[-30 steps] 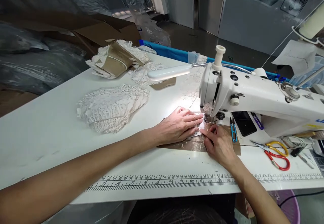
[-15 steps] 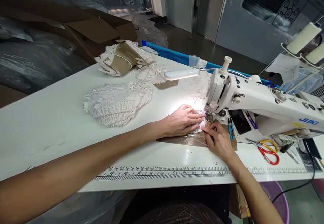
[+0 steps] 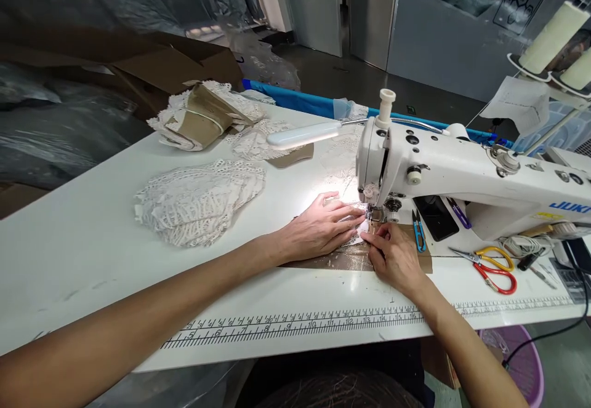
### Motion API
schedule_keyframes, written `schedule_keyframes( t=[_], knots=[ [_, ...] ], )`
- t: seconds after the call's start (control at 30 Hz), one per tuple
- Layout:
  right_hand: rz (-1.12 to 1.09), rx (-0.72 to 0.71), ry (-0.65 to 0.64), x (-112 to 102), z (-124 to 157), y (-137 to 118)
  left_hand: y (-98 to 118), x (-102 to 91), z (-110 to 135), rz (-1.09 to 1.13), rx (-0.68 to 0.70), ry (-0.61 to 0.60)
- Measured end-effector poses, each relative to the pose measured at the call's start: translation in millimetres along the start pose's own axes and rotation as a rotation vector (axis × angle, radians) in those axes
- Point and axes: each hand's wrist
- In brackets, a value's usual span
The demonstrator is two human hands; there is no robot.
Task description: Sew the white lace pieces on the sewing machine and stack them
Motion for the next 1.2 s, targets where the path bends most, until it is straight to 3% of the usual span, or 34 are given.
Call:
schedule_keyframes(
  t=[0.23, 0.5, 0.67, 0.93, 1.07, 1.2],
  knots=[
    [-0.015, 0.001, 0.008, 1, 0, 0, 1, 0.1, -1, -0.027, 0.023, 0.029],
    [-0.015, -0.055, -0.005, -1, 1, -2, 4, -8.6, 3, -0.037, 0.039, -0.03],
    [-0.017, -0.082, -0.015, -3, 1, -5, 8, -9.8, 3, -0.031, 0.037, 0.013],
    [-0.297, 0.035, 0.006, -15, -6, 11, -3, -17.4, 7, 0.285, 0.025, 0.049],
    [-0.273, 0.077, -0.161, -21, -21, 19, -6, -10.7, 10, 0.415, 0.006, 0.024],
    [-0.04, 0.026, -0.325, -22, -34, 11, -4, -5.9, 10, 0.399, 0.002, 0.074]
  ],
)
Point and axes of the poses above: each hand's wrist, its own z-axis away from the middle knuckle, its own x-axis out of the palm, y = z × x, and after that the axes turned 6 degrees about y, right-handed
